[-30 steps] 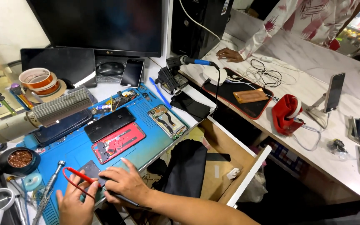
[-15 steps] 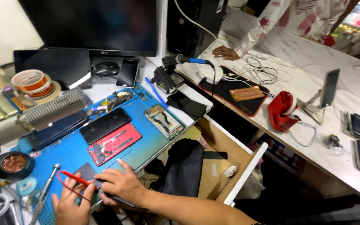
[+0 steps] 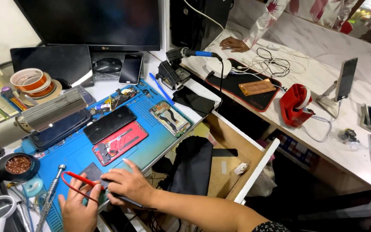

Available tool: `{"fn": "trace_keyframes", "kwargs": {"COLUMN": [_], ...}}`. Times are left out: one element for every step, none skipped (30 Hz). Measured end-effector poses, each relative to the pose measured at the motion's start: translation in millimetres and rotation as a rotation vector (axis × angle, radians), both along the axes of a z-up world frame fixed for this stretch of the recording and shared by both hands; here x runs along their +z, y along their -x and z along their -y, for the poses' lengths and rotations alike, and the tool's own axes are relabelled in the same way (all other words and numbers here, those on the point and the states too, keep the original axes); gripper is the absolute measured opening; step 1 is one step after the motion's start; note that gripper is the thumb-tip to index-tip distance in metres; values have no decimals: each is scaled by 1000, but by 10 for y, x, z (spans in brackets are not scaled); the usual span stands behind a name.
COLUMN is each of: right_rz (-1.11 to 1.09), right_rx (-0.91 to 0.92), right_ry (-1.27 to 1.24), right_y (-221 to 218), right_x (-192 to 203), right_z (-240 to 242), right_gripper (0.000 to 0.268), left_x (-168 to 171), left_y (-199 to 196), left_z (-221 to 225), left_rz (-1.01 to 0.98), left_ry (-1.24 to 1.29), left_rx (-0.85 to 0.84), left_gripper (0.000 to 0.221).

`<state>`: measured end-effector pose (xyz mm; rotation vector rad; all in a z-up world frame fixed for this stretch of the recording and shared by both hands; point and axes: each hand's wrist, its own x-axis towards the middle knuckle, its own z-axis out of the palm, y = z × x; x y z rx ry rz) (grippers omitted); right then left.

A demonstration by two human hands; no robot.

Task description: Diagnosing and testing mobile phone components using a multimeter probe

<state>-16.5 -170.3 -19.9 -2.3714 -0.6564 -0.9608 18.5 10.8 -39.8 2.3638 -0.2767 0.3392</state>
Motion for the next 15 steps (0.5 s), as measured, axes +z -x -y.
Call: {"fn": "trace_keyframes", "kwargs": {"right_rz": [-2, 3, 10, 9, -5, -19, -17, -15, -16, -17, -19, -22, -23, -22, -20], "right_rx": [1, 3, 1, -1, 5, 11, 10, 8, 8, 10, 10, 10, 10, 16, 19], "right_ry": [-1, 2, 3, 1, 8, 14, 13, 14, 16, 14, 12, 9, 10, 13, 16], "right_y": [1, 3, 0, 14, 20, 27, 21, 14, 19, 5, 9, 12, 13, 16, 17], "right_x": [1, 3, 10, 25, 43, 62, 49, 35, 12, 20, 23, 27, 32, 40, 50], "right_z": [-2, -2, 1, 6, 11, 15, 19, 21, 14, 14, 13, 12, 12, 14, 19], "right_gripper": [14, 15, 17, 17, 15, 14, 14, 14, 14, 14, 14, 14, 14, 14, 14], "left_x": [22, 45, 75, 70, 68, 68, 66, 62, 48, 47, 42, 37, 47, 60, 76], "left_y": [11, 23, 24, 33, 31, 29, 25, 20, 32, 13, 11, 9, 16, 26, 30], "left_z": [2, 7, 14, 12, 11, 8, 13, 15, 8, 4, -1, -6, -3, 0, 8], "left_rz": [-2, -11, -18, -19, -8, 3, 5, 3, -2, -3, 9, 21, 20, 24, 28], "left_ry": [-1, -3, -8, -10, -10, -9, -10, -3, 4, 2, 4, 5, 6, 9, 11], "left_rx": [1, 4, 4, 1, -3, -7, -8, -8, -4, -2, -15, -27, -27, -28, -31], "left_gripper": [22, 23, 23, 23, 23, 24, 24, 23, 22, 22, 22, 21, 21, 20, 20]}}
